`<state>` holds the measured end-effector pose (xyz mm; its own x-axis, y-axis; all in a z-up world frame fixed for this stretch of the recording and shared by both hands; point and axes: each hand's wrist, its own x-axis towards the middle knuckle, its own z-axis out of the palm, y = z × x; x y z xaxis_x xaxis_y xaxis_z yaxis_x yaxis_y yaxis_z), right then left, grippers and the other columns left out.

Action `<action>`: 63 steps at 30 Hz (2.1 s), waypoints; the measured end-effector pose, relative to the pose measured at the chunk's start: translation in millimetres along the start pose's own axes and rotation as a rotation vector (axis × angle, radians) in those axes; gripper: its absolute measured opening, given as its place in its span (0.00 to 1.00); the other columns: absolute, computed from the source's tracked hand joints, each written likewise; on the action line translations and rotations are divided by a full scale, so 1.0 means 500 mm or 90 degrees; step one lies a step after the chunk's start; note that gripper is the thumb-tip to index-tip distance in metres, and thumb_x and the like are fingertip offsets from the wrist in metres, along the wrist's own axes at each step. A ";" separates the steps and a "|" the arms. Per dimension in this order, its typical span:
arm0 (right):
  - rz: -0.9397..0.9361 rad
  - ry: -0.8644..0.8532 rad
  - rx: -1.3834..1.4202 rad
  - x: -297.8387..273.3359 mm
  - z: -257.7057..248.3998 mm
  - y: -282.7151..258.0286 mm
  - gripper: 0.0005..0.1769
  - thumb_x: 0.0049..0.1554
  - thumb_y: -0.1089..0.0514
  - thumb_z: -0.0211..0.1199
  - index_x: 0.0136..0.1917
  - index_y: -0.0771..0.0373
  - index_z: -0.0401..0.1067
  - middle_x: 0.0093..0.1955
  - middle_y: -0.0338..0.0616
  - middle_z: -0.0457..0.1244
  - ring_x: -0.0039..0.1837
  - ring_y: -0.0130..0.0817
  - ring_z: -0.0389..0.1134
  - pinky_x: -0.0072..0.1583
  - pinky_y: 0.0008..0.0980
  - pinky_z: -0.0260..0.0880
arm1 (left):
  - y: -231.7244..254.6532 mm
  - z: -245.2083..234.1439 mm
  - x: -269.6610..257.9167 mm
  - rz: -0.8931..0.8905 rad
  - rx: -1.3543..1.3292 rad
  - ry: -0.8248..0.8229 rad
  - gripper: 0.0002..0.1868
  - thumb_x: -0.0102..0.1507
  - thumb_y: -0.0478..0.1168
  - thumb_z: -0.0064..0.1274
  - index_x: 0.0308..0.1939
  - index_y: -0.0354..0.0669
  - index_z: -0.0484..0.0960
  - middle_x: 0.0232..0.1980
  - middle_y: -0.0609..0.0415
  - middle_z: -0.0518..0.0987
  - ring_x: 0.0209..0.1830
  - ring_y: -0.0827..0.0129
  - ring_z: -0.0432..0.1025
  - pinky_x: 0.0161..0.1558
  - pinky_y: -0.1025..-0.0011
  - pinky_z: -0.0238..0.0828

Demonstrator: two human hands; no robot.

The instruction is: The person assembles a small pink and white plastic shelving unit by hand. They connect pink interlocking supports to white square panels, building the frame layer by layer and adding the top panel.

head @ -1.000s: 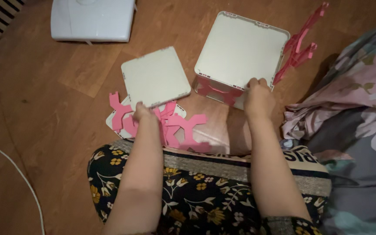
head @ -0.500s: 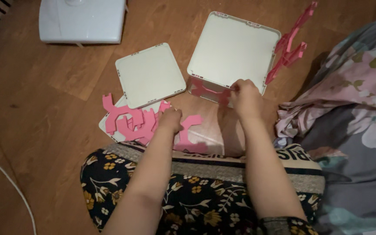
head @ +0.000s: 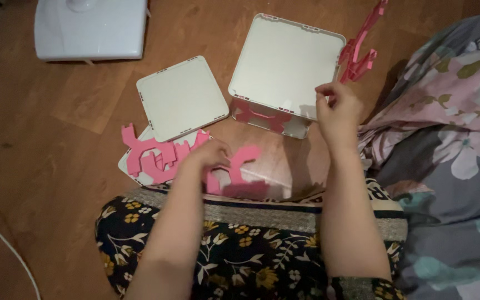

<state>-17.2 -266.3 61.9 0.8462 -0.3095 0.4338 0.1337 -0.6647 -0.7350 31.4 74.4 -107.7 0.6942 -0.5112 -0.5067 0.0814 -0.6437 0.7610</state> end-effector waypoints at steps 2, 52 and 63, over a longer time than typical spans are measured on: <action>-0.014 0.026 0.068 0.001 -0.013 0.000 0.05 0.60 0.65 0.66 0.51 0.66 0.78 0.43 0.44 0.70 0.44 0.27 0.69 0.48 0.28 0.69 | 0.028 -0.042 -0.031 0.019 -0.093 0.032 0.14 0.52 0.35 0.69 0.40 0.37 0.87 0.38 0.47 0.85 0.37 0.67 0.79 0.40 0.66 0.77; 0.123 -0.184 0.335 -0.009 0.107 0.067 0.12 0.63 0.69 0.59 0.60 0.69 0.69 0.56 0.43 0.69 0.56 0.28 0.71 0.58 0.28 0.74 | 0.137 0.002 0.040 0.219 -0.352 0.394 0.23 0.67 0.36 0.55 0.67 0.45 0.74 0.60 0.51 0.81 0.62 0.67 0.75 0.58 0.71 0.71; 0.091 -0.170 0.304 -0.015 0.110 0.045 0.15 0.63 0.68 0.60 0.63 0.69 0.70 0.57 0.43 0.69 0.56 0.27 0.71 0.56 0.28 0.73 | 0.146 0.000 0.027 0.212 -0.319 0.410 0.21 0.66 0.36 0.56 0.64 0.44 0.75 0.66 0.52 0.74 0.64 0.66 0.73 0.56 0.70 0.73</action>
<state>7.7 -241.7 13.4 0.9659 -0.1495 0.2115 0.1744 -0.2281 -0.9579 46.5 20.6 -58.9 0.9937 -0.1109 -0.0147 0.0018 -0.1157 0.9933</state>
